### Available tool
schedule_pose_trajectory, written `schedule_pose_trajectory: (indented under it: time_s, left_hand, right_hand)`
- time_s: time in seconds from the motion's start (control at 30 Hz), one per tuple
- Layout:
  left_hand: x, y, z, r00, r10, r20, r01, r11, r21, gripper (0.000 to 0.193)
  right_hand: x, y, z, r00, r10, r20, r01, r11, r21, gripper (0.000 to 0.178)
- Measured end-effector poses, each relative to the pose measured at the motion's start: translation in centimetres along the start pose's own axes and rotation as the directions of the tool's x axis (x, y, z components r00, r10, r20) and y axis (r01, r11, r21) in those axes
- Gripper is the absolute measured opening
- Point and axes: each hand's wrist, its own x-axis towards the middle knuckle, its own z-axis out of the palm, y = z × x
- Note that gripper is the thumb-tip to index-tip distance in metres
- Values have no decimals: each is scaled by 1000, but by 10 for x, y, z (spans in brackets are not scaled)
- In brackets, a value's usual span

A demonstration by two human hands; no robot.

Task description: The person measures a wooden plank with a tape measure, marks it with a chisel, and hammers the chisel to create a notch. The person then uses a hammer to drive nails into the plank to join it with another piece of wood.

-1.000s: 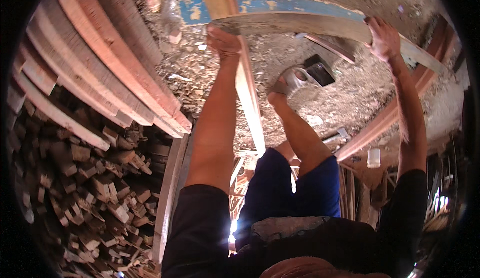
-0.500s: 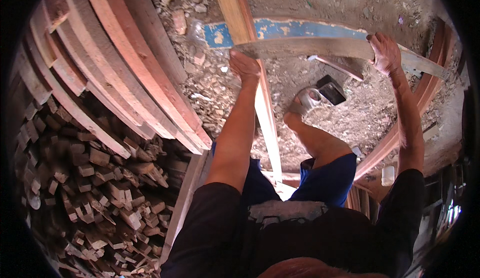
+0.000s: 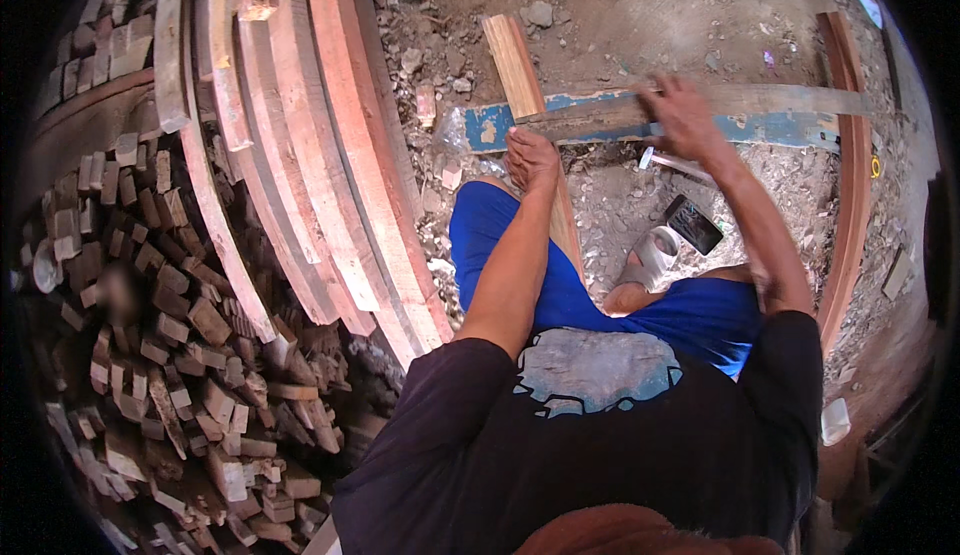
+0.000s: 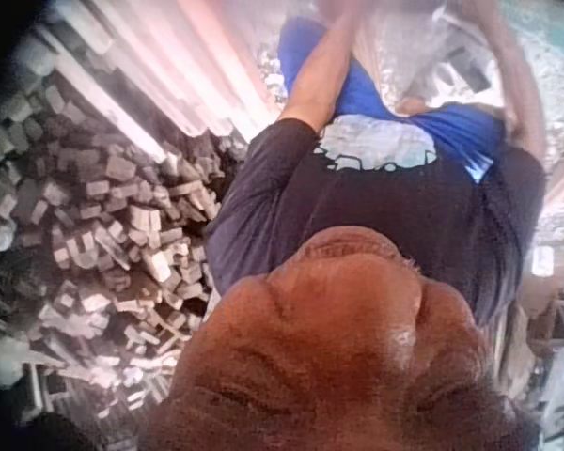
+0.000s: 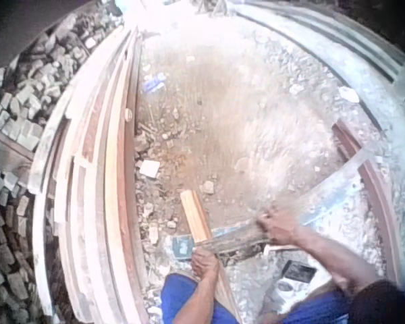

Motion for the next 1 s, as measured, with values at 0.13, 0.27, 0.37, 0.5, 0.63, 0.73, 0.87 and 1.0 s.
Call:
schedule_pose_trajectory:
  time_s: [0.13,0.27,0.37,0.5,0.63,0.73,0.87,1.0]
  left_hand:
    - [5,-13,9,976,199,-85,-207,974,-94,59]
    - [51,-54,4,870,493,19,-444,798,-409,69]
    - [63,-49,-19,650,731,208,-683,682,-263,88]
    - [54,-31,-67,544,742,392,-775,623,-102,86]
    - [60,-25,-81,462,795,392,-849,525,-64,68]
    - [55,-34,-78,414,851,324,-897,443,-15,63]
    - [60,-34,-66,369,893,259,-921,388,-25,58]
    - [87,-35,-63,579,741,339,-697,666,-266,44]
  right_hand:
    - [23,-38,42,967,216,-138,-230,968,-98,38]
    - [33,-52,56,944,203,-260,-245,959,-140,18]
    - [44,-26,57,942,217,-256,-270,944,-191,18]
    - [30,-27,55,974,210,-84,-223,955,-197,20]
    - [31,-35,54,978,176,-116,-192,971,-145,18]
    - [22,-35,64,926,131,-353,-168,983,-76,18]
    - [21,-31,58,946,139,-292,-175,979,-102,21]
    - [23,-32,35,986,93,-140,-115,981,-157,37]
